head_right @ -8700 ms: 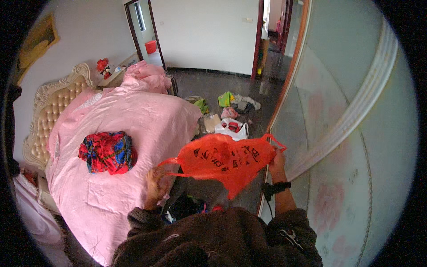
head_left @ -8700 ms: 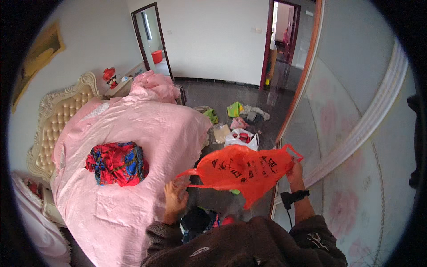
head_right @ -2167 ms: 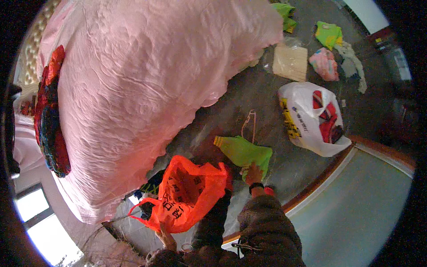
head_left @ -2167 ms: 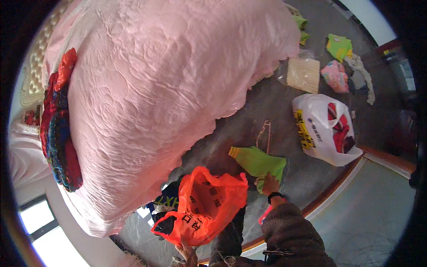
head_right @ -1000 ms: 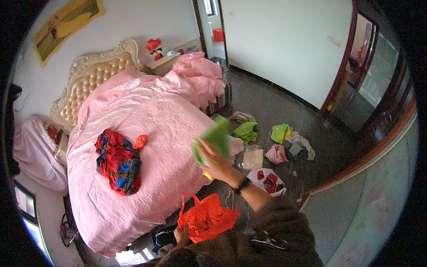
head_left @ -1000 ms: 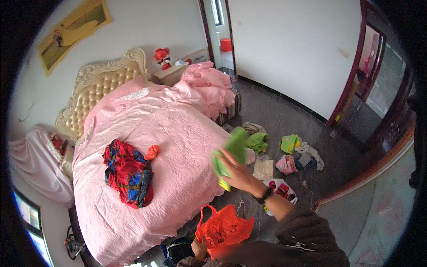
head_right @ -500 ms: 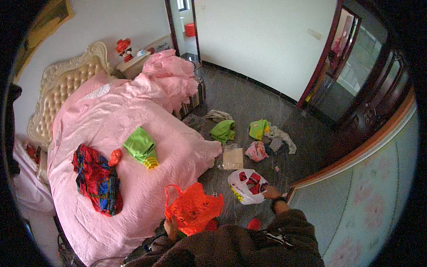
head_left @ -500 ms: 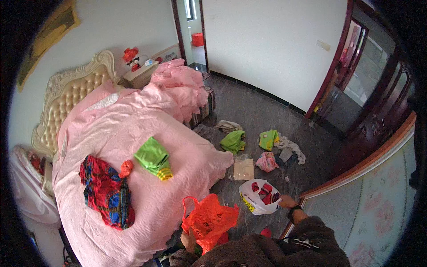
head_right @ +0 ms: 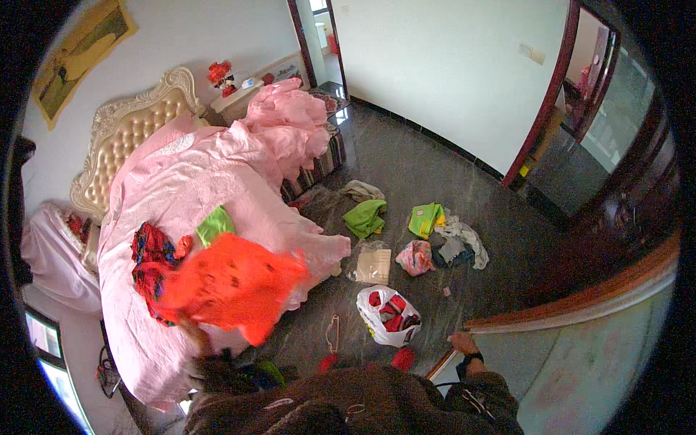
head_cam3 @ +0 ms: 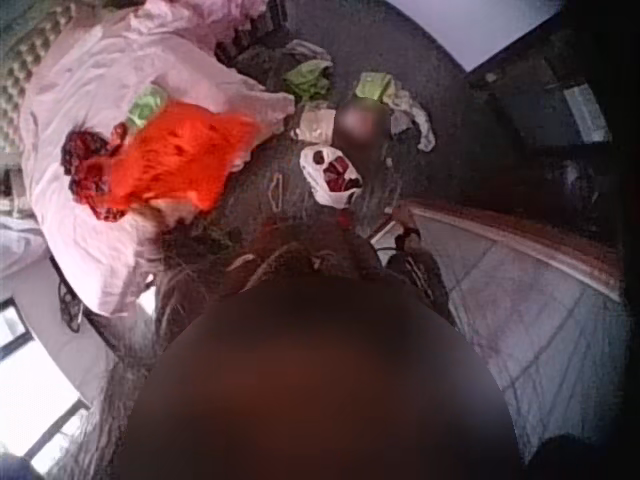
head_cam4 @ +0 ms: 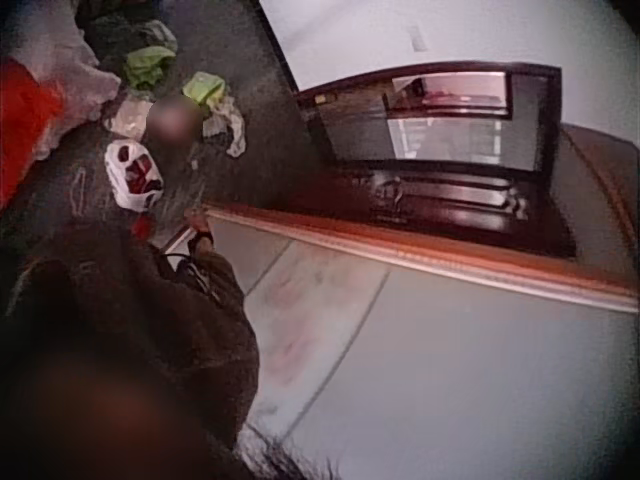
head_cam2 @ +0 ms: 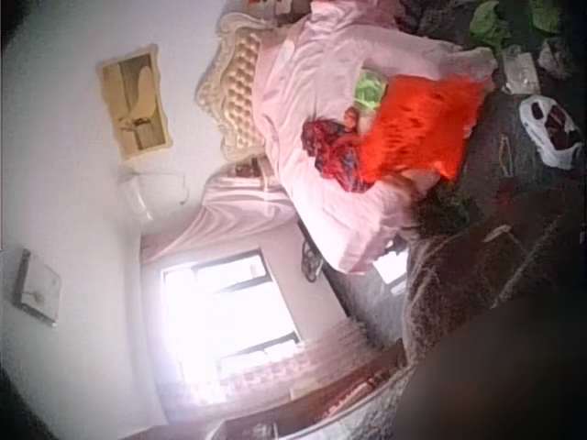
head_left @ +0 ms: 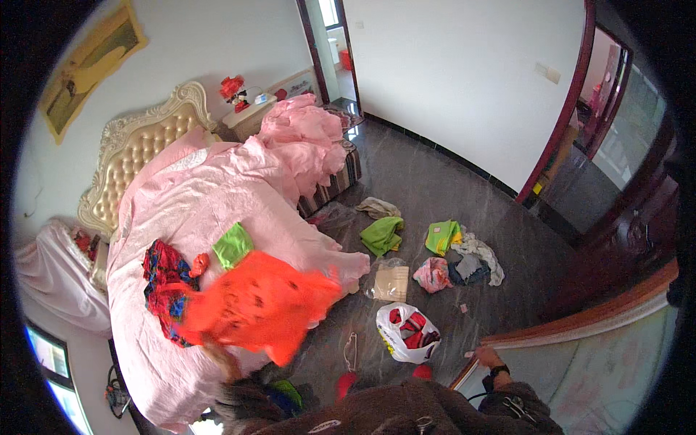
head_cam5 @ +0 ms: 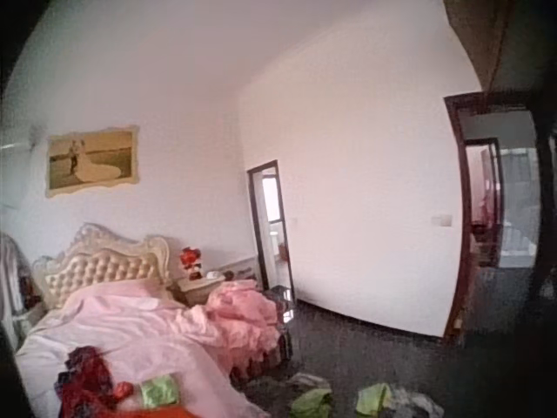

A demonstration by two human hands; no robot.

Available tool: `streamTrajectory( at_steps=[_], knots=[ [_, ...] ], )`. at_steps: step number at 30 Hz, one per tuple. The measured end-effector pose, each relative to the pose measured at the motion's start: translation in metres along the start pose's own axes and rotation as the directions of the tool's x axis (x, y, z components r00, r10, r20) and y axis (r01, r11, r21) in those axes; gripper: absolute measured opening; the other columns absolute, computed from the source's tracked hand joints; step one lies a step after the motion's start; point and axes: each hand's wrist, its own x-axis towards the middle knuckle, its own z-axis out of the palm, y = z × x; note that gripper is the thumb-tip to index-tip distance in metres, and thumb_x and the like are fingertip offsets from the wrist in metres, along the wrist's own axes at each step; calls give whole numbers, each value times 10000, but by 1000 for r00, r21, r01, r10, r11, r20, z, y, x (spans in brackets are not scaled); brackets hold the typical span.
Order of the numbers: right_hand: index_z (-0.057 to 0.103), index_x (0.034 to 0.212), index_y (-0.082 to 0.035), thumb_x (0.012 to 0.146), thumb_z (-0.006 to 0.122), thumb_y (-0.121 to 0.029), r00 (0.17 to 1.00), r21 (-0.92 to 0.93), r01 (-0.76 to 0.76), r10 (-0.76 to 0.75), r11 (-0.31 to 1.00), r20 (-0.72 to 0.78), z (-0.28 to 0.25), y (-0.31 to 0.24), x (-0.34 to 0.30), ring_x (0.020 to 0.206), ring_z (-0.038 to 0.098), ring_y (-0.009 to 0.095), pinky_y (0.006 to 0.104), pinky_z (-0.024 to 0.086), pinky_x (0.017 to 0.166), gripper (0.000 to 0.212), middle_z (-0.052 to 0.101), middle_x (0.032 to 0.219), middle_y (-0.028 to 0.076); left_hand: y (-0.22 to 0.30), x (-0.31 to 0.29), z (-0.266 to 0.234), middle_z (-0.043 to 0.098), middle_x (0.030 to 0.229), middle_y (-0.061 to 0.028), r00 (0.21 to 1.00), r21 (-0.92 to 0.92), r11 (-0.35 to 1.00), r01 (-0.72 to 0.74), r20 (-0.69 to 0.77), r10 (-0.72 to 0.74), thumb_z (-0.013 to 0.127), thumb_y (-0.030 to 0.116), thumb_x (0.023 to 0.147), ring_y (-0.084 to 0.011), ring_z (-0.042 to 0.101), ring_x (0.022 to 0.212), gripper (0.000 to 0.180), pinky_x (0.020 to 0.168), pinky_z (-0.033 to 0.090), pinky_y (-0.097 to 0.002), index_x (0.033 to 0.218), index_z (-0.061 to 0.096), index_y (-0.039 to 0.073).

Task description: The person picks up clothes from the floor, folds them, and places them into a plastic bag. They also open a wardrobe, retrieve a small item, and continue folding and bagging clothes on the bed.

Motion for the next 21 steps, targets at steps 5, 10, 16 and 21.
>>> streamTrajectory(
  at_steps=[5, 10, 16, 21],
  knots=[
    [629, 1039, -51, 967, 536, -308, 999, 346, -12, 28, 938, -39, -62, -23, 45, 978, 586, 301, 450, 514, 793, 283, 586, 1085, 138, 32, 106, -99, 581, 1192, -282, 904, 47, 990, -130, -404, 138, 590, 309, 896, -387, 585, 1072, 540, 869, 480, -458, 1303, 497, -33],
    [586, 1194, -18, 941, 554, -353, 981, 590, -188, 174, 785, 81, -113, -43, 78, 1109, 576, 340, 466, 488, 914, 422, 575, 1281, 178, 41, 189, -133, 556, 1251, -270, 707, 219, 925, -311, -596, 380, 601, 280, 893, -361, 566, 1128, 579, 915, 468, -447, 1357, 452, -31],
    [669, 1103, -53, 849, 553, -322, 920, 420, -389, 370, 820, 131, -167, -52, 88, 1055, 604, 378, 435, 478, 900, 388, 672, 1106, 165, -27, 245, -35, 522, 1328, -241, 758, 318, 838, -443, -366, 539, 616, 244, 886, -327, 530, 1208, 640, 990, 432, -427, 1421, 389, -24],
    [638, 1140, -50, 864, 559, -367, 950, 406, -308, 303, 861, 77, -194, -49, 130, 1098, 575, 375, 451, 456, 948, 428, 630, 1181, 172, -58, 221, 153, 560, 1270, -109, 949, -936, 227, 270, 218, -227, 638, 245, 892, -236, 569, 1045, 494, 882, 471, -375, 1329, 494, 65]
  ],
)
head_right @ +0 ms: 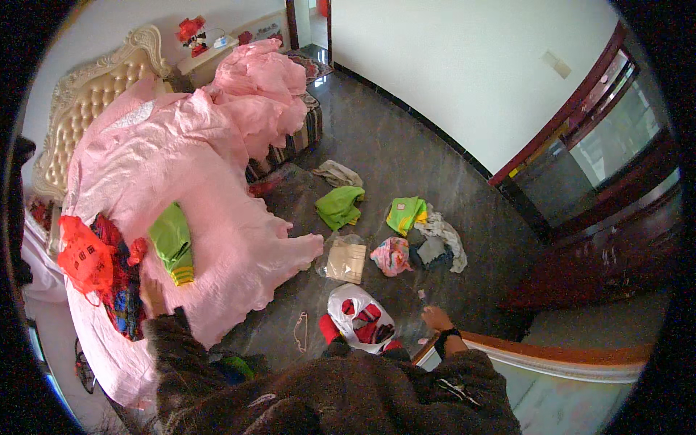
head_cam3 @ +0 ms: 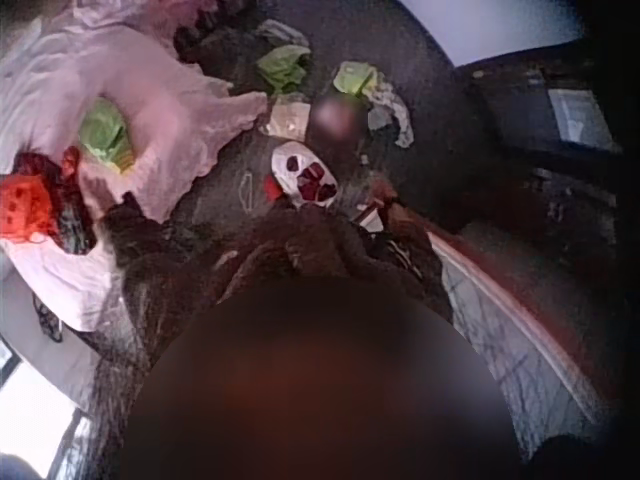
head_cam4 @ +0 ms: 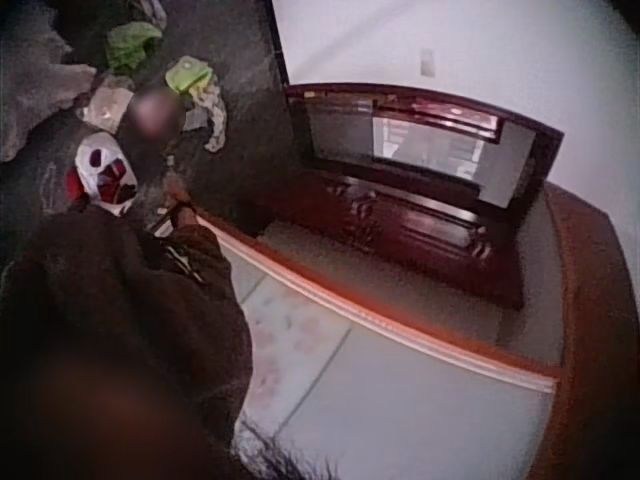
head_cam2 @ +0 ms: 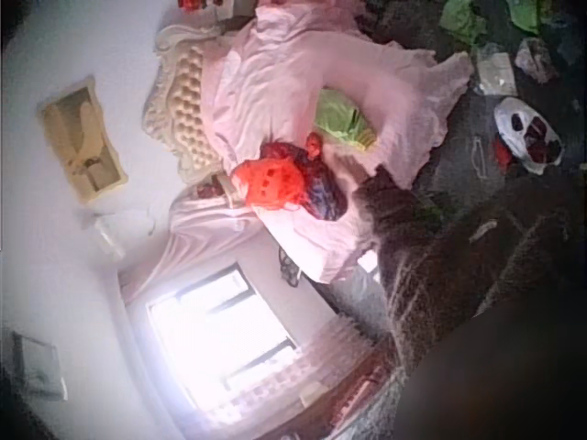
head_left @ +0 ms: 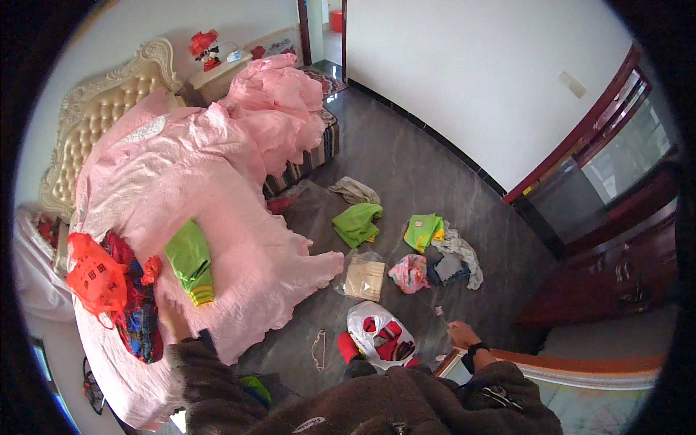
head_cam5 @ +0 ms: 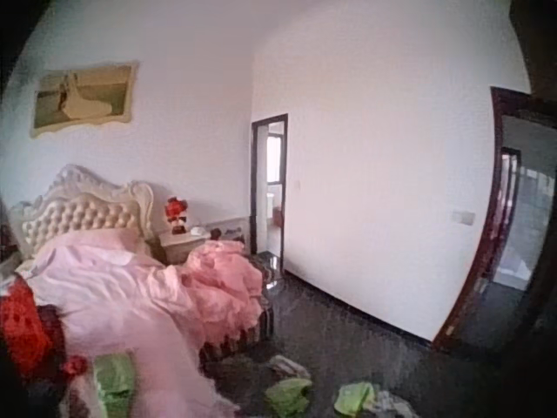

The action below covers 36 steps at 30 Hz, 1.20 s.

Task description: The person picks up clothes from the floor, folds them, and places them into a plastic bag. They also open a wardrobe, retrieve a small item, and continue folding and bagging clothes on the bed.

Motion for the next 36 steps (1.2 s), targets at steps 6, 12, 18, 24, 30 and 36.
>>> streamTrajectory(
  at_steps=[6, 12, 18, 24, 30, 36],
  knots=[
    [596, 1241, -17, 857, 611, -415, 994, 3, 95, -95, 995, 60, -27, -7, 67, 1105, 595, 371, 459, 479, 937, 553, 630, 1219, 183, -171, -163, 155, 631, 953, -22, 983, 570, 808, 149, 4, -184, 643, 196, 905, -132, 562, 809, 279, 682, 464, -273, 1136, 639, 39],
    [646, 1148, -15, 845, 622, -380, 996, 128, 91, -89, 988, -26, -50, 67, 141, 1035, 627, 345, 424, 495, 885, 475, 660, 1135, 184, -245, -301, 277, 692, 960, -70, 880, 724, 646, 242, 117, -460, 676, 133, 857, -143, 629, 842, 267, 790, 502, -292, 1076, 673, -20],
    [639, 1182, -21, 852, 610, -388, 977, -39, 205, -202, 978, 73, -101, 173, 198, 1028, 634, 344, 430, 491, 901, 494, 671, 1104, 192, -260, -427, 358, 698, 986, -107, 845, 858, 436, 272, 4, -535, 682, 142, 849, -178, 657, 877, 280, 801, 514, -312, 1074, 671, -25],
    [608, 1007, -19, 889, 590, -289, 992, -82, 109, -104, 991, 64, -210, 227, 211, 913, 592, 300, 450, 481, 821, 295, 609, 991, 151, -289, -504, 441, 691, 1015, -153, 757, 910, 305, 280, -14, -653, 715, 213, 827, -241, 682, 903, 315, 783, 534, -351, 1086, 686, 37],
    [666, 1113, -46, 831, 606, -327, 981, 183, -187, 194, 965, -18, -231, 259, 217, 1092, 588, 356, 450, 468, 934, 402, 630, 1196, 163, -306, -512, 480, 686, 1030, -169, 723, 968, 211, -139, 245, -646, 712, 281, 813, -308, 671, 919, 365, 819, 532, -399, 1091, 683, 46],
    [652, 1115, -31, 802, 675, -307, 973, 87, 221, -225, 972, 43, -185, 247, 238, 1013, 633, 347, 431, 504, 867, 419, 653, 1142, 180, -298, -512, 460, 704, 999, -145, 745, 993, 113, -19, 90, -661, 686, 293, 808, -273, 681, 927, 361, 824, 531, -376, 1067, 687, 41]
  ],
)
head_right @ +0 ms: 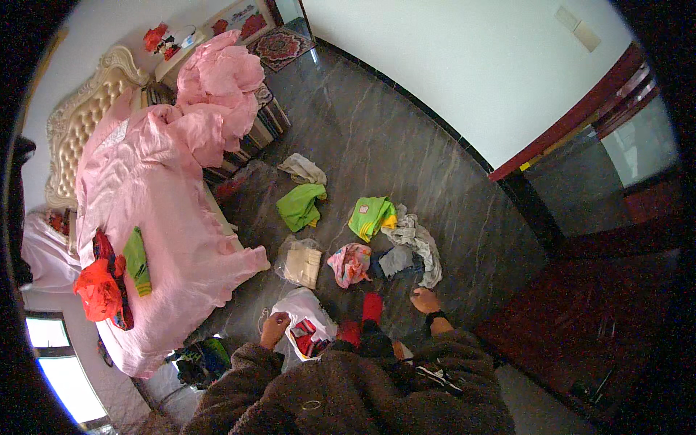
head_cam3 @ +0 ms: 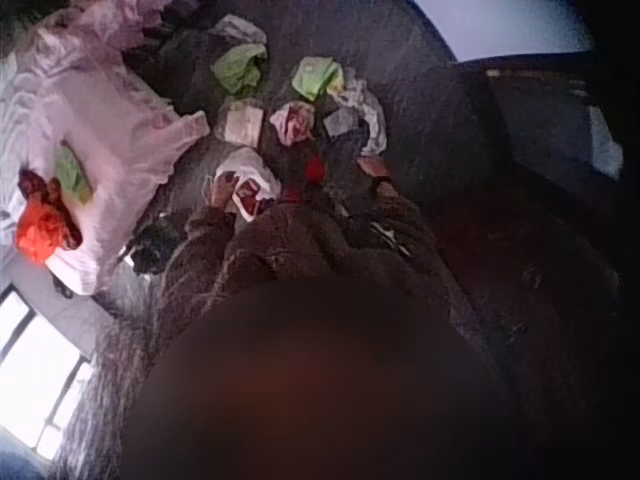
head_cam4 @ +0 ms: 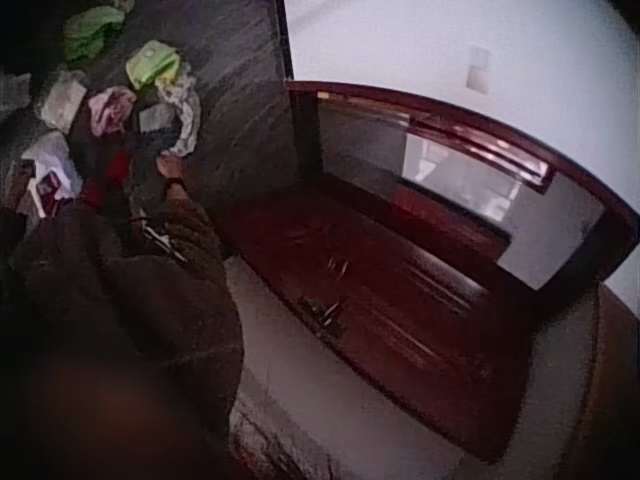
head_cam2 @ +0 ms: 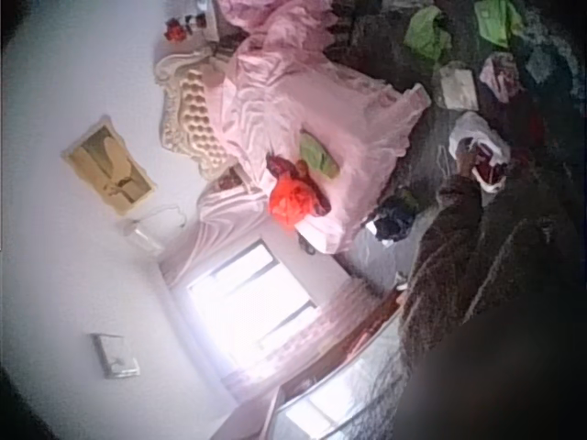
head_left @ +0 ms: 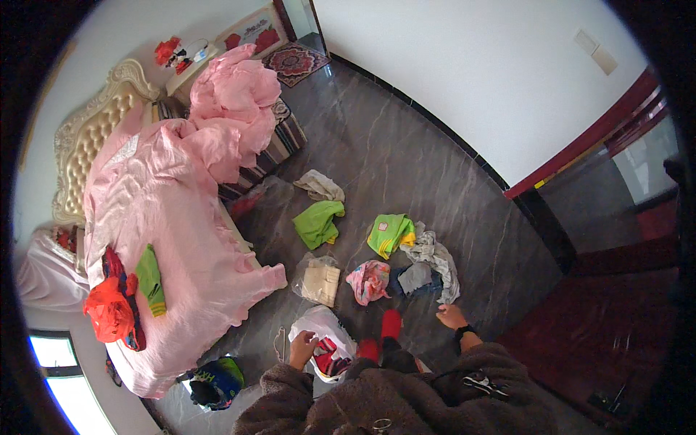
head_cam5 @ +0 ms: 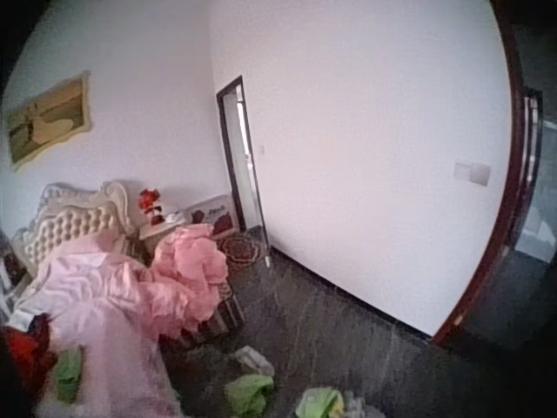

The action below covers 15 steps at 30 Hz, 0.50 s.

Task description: The person picks up clothes from the floor, folds them, and places them into a plastic bag. They also open a wardrobe, retrieve a small item, and continue folding and bagging clothes on the bed.

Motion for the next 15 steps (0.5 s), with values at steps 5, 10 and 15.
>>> streamTrajectory(
  at_steps=[5, 10, 15],
  knots=[
    [636, 1161, -20, 849, 668, -324, 995, 225, -85, 70, 971, 73, 2, -19, 14, 985, 646, 345, 439, 511, 853, 437, 657, 1142, 185, -27, -4, 1, 711, 980, -157, 999, 34, 999, -9, 50, 7, 706, 319, 790, -274, 694, 896, 388, 808, 539, -374, 1051, 692, 32],
    [553, 1295, -17, 882, 655, -371, 995, -72, 53, -59, 996, -76, -28, -15, 16, 1035, 623, 361, 487, 498, 890, 553, 630, 1194, 180, -37, 41, 19, 718, 925, -149, 995, 115, 993, -4, 103, -8, 730, 325, 761, -270, 697, 875, 388, 801, 546, -383, 1020, 708, 37],
    [470, 1371, -25, 770, 754, -414, 920, 199, -377, 391, 905, -34, -65, -27, 23, 1067, 618, 348, 432, 479, 926, 770, 665, 1126, 173, -37, 103, 54, 713, 881, -151, 993, -19, 994, -105, 47, 105, 699, 330, 794, -285, 695, 841, 341, 766, 545, -400, 980, 702, 44]
  ],
)
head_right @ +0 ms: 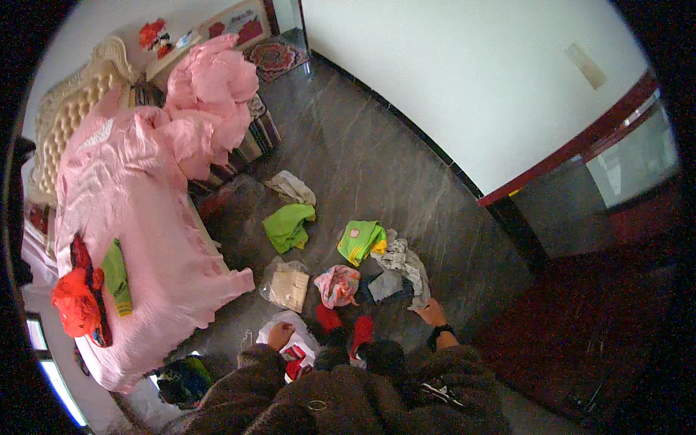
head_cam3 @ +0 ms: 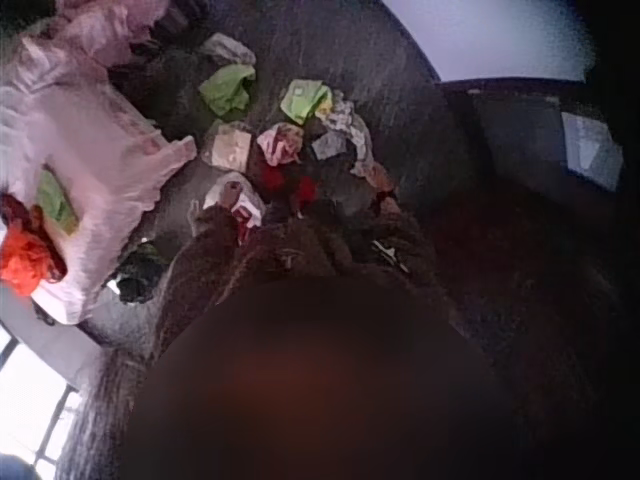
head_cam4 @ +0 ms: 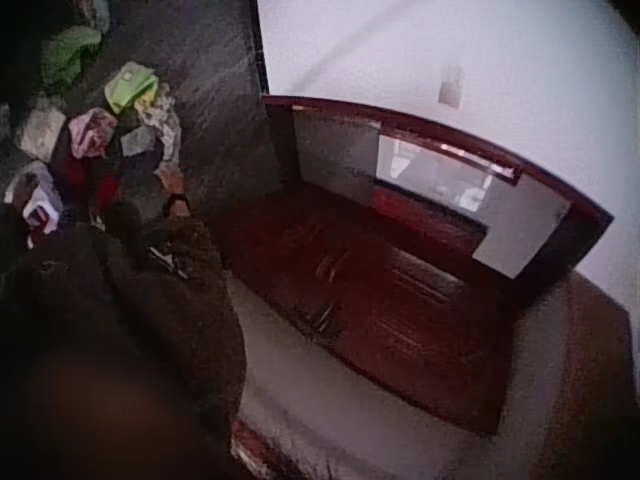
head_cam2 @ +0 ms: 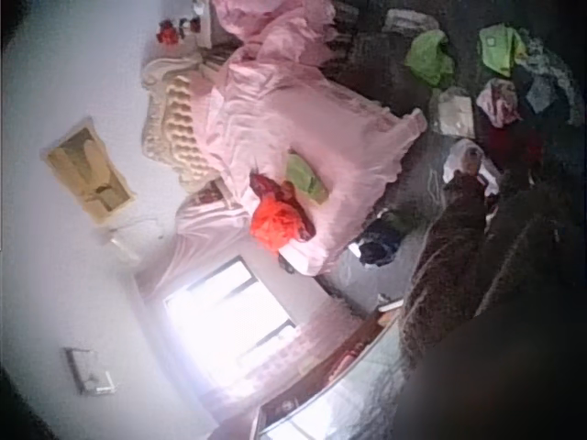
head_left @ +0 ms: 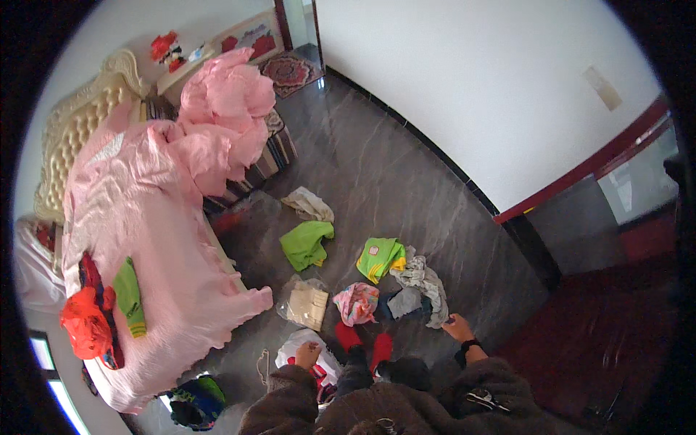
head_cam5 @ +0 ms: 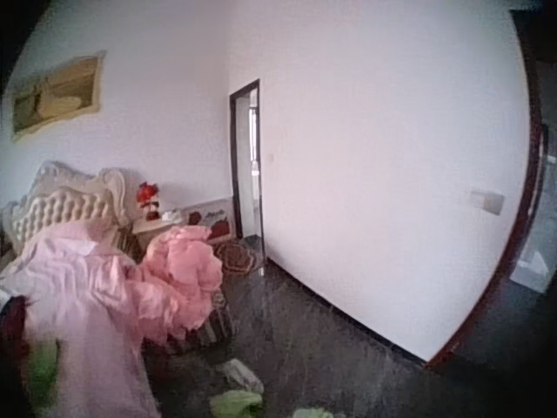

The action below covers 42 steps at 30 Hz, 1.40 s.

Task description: The person picks up clothes from the floor, folds them, and places them into a plastic bag. They also open a wardrobe, retrieve a small item, and continue folding and bagging clothes on the bed.

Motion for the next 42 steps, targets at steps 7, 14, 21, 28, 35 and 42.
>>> streamTrajectory(
  at_steps=[7, 14, 21, 28, 35, 42],
  knots=[
    [266, 1478, -56, 687, 828, -473, 985, 169, -170, 159, 971, 73, 27, -33, 48, 1180, 536, 360, 476, 482, 918, 1056, 459, 1377, 220, -22, 55, 64, 705, 905, -169, 997, -76, 994, 77, -11, -78, 600, 360, 907, -324, 681, 874, 362, 779, 518, -426, 1021, 677, 26],
    [303, 1466, -171, 682, 766, -642, 705, 507, -699, 604, 504, 372, 141, 48, 204, 1024, 505, 368, 583, 509, 818, 1025, 370, 1398, 197, -120, 122, 164, 683, 1049, -193, 868, -259, 841, 476, -19, -497, 583, 362, 921, -345, 645, 999, 431, 870, 483, -430, 1217, 620, 50],
    [460, 1387, -178, 768, 675, -672, 768, 683, -633, 404, 364, 497, 291, 167, 301, 946, 544, 295, 562, 456, 892, 820, 538, 1230, 100, -172, 184, 229, 595, 1218, -283, 812, 26, 812, 583, -62, -580, 709, 558, 782, -393, 564, 1160, 877, 979, 434, -428, 1332, 471, -82],
    [521, 1310, -98, 836, 694, -520, 723, 876, -464, 627, 129, 290, 353, 151, 341, 1046, 561, 235, 400, 465, 863, 659, 576, 1266, 75, -217, 257, 295, 617, 1174, -94, 834, -540, 669, 511, 121, -539, 740, 243, 857, -195, 593, 1064, 567, 858, 499, -324, 1276, 510, -61],
    [536, 1265, 29, 765, 772, -346, 931, 384, -358, 296, 851, 212, 225, 85, 306, 1197, 510, 279, 360, 425, 987, 668, 502, 1334, 157, -170, 291, 342, 695, 912, -134, 650, -153, 675, 722, 484, -585, 842, 333, 679, -220, 686, 745, 679, 628, 533, -359, 1135, 540, -70],
    [483, 1317, 5, 807, 711, -197, 756, -765, 435, -654, 474, 25, 159, 77, 419, 1066, 594, 356, 437, 496, 890, 594, 597, 1181, 199, -125, 394, 175, 362, 1451, -264, 906, 335, 855, -396, -13, 424, 852, 264, 597, -439, 387, 1305, 655, 1065, 339, -505, 1142, 623, -18]
  ],
)
